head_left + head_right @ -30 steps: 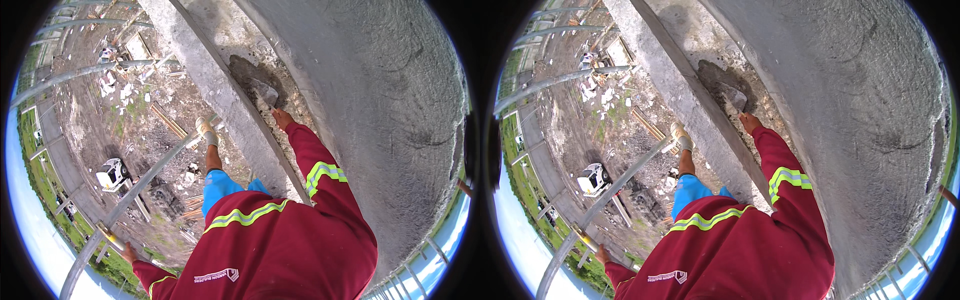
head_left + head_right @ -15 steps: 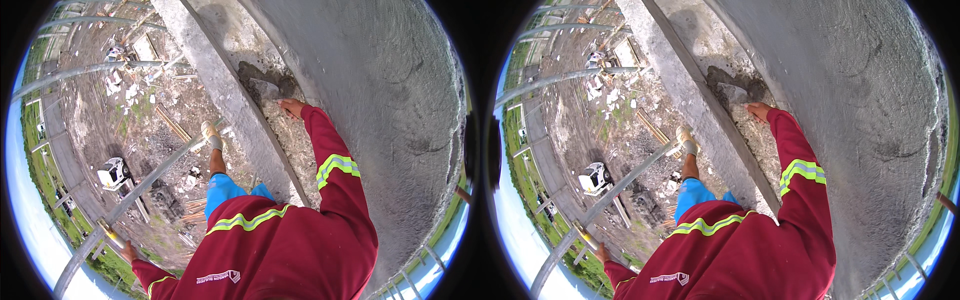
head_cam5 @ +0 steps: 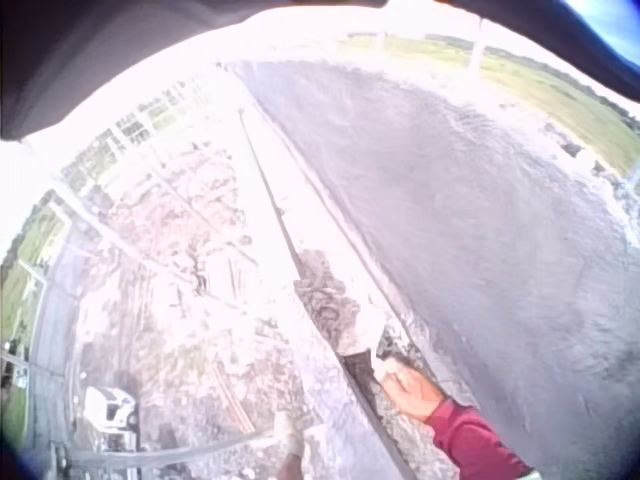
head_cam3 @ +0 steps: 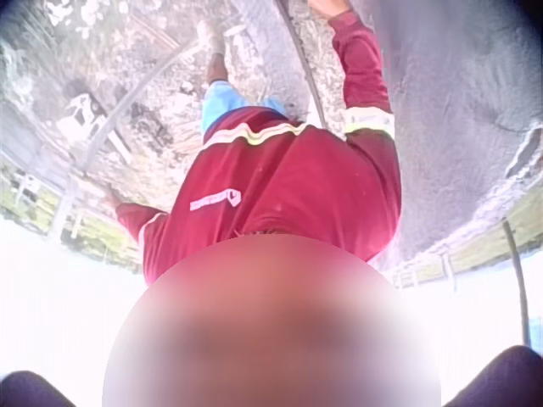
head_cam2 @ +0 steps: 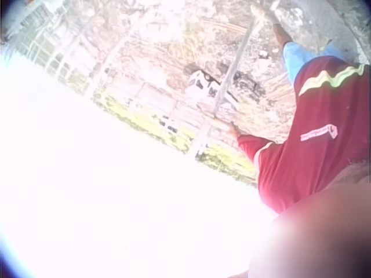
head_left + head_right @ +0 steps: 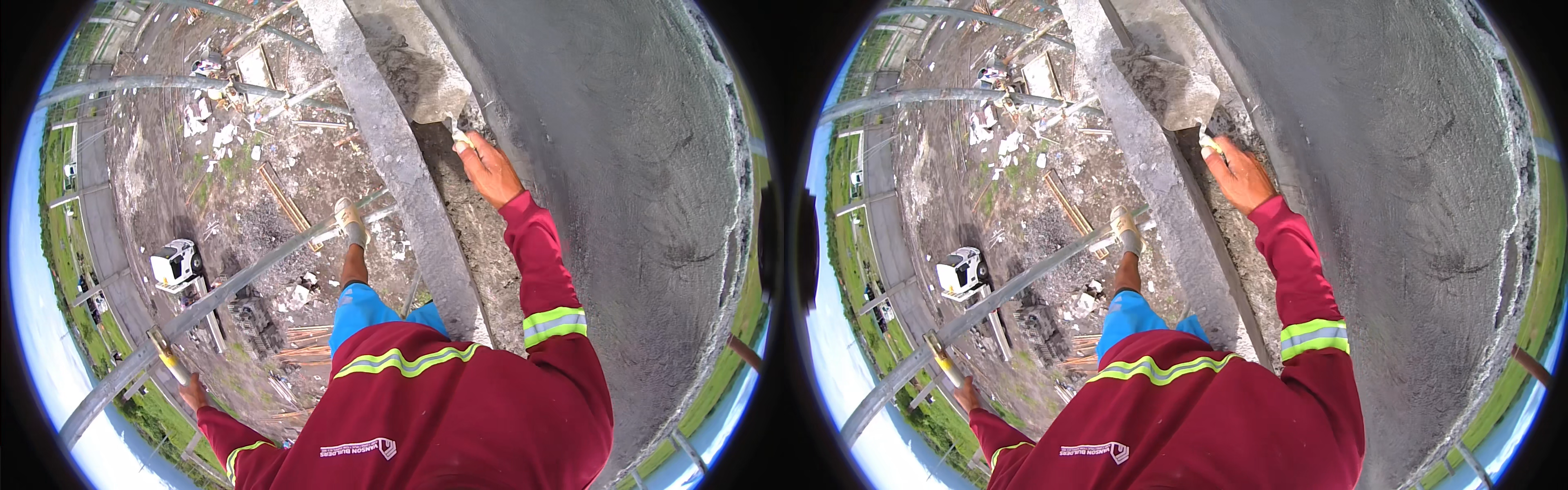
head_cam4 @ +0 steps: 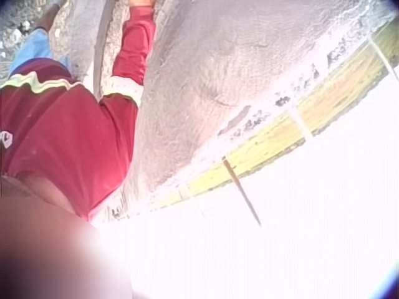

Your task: The person uses a trowel to smooth wet concrete along a narrow ledge on a curved wall. The person repeatedly scrapes and levels the surface, moving along the ledge while maintaining a consistent finish.

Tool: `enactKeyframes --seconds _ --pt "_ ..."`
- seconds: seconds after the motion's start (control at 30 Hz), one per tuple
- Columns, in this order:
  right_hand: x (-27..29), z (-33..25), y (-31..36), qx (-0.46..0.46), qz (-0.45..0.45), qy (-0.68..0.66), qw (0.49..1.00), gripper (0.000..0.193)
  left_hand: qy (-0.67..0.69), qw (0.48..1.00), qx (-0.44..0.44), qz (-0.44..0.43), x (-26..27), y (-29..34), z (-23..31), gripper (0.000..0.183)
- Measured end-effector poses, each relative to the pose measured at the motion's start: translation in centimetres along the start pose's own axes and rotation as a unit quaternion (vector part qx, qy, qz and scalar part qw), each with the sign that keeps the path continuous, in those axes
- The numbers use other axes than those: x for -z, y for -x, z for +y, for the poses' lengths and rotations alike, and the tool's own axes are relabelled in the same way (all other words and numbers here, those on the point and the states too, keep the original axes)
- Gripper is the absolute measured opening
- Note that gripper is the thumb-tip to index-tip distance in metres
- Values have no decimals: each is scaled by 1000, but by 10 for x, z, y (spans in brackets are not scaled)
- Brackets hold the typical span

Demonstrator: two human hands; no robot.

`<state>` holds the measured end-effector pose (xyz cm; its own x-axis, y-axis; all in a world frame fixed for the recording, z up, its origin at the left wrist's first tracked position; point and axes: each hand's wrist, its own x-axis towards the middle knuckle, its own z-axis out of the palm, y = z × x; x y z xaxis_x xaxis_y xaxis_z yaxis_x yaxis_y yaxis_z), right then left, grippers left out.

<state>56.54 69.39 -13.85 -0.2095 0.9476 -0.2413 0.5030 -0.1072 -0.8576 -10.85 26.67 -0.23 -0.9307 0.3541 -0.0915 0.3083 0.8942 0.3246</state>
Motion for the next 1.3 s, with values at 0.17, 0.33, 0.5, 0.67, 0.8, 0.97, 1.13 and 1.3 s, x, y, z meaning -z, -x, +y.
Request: enactKeyframes --seconds 0.17,0.33,0.5,0.67,0.8,0.97,1.13,1.3 --pt "-52 -25 -32 133 46 225 964 35 22 1000 22 -2 -1 -2 -1 26" --pt "-10 55 -17 -80 114 57 989 40 45 999 -1 -3 -3 -1 -3 26" --pt "-18 204 111 -341 36 -18 939 47 -5 999 37 0 -1 -7 -9 29" --pt "-55 261 262 -383 3 57 922 46 3 1000 25 6 -1 -8 -13 29" --pt "-61 236 237 -385 -7 130 914 48 10 1000 14 9 -3 -6 -11 29" --pt "-82 246 102 -263 120 182 940 46 -25 1000 12 6 2 -6 -11 29" --pt "-72 273 141 -322 69 159 931 48 -19 999 38 -18 1 -11 -11 32" --pt "-68 270 231 -382 17 44 923 49 20 1000 15 -2 -2 -11 -16 30"
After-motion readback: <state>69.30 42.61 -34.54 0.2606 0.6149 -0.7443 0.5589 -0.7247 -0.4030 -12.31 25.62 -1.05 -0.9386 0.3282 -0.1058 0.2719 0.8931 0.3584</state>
